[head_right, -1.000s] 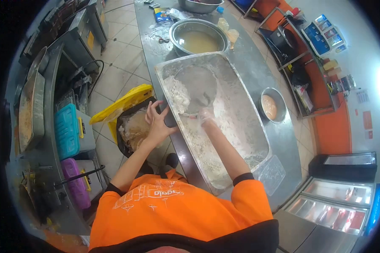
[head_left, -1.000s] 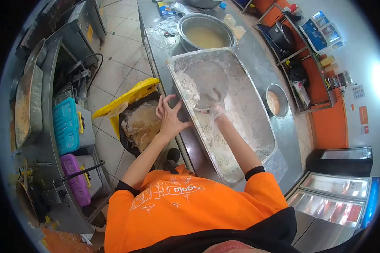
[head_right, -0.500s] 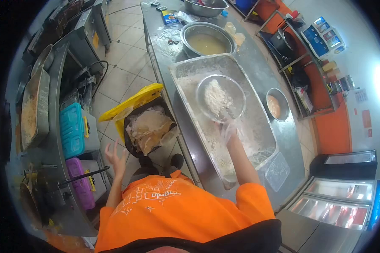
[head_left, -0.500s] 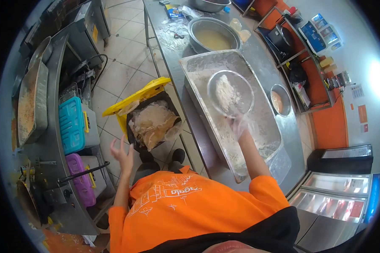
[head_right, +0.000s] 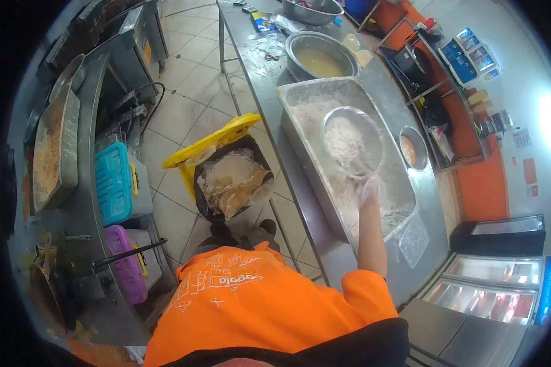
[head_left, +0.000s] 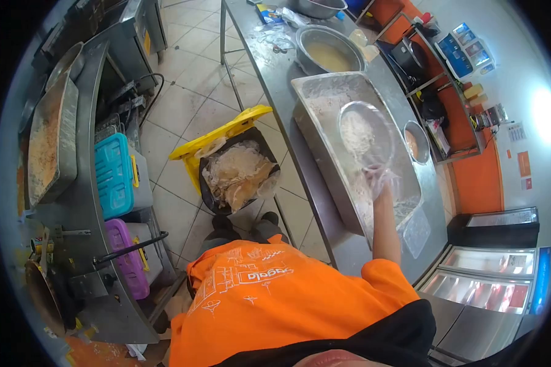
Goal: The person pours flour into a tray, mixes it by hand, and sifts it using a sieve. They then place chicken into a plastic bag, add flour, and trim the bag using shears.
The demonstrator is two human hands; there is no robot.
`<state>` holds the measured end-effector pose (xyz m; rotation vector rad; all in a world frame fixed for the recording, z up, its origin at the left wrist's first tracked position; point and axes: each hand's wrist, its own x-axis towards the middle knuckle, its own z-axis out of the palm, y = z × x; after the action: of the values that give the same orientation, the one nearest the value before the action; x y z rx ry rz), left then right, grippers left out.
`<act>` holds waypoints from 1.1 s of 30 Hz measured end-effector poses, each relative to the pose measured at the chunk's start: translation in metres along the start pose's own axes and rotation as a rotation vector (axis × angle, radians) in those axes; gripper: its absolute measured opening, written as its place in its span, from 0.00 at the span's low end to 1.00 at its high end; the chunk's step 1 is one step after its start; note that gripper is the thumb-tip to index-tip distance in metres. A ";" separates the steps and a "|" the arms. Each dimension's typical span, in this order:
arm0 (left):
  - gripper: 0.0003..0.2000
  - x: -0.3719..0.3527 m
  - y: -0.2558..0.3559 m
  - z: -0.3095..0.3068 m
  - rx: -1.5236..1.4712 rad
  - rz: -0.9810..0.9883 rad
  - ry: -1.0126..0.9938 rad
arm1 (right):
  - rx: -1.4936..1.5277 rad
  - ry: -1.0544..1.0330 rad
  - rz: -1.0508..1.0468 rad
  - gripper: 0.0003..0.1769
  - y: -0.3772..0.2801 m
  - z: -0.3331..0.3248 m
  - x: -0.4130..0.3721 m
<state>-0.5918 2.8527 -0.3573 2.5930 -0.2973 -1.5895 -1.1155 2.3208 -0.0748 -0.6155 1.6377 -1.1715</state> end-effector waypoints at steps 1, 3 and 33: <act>0.25 0.004 0.000 -0.001 -0.046 0.015 -0.012 | 0.169 0.046 0.024 0.09 -0.005 0.004 -0.006; 0.25 0.014 0.003 -0.006 -0.143 0.060 -0.021 | 0.333 0.097 0.042 0.07 -0.017 0.005 -0.019; 0.18 0.002 -0.026 -0.079 -0.253 0.011 -0.081 | -0.958 -0.160 -1.107 0.46 0.135 0.213 -0.104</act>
<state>-0.5177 2.8750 -0.3277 2.3387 -0.1075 -1.6145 -0.8629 2.3749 -0.1623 -2.3613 1.6564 -0.8907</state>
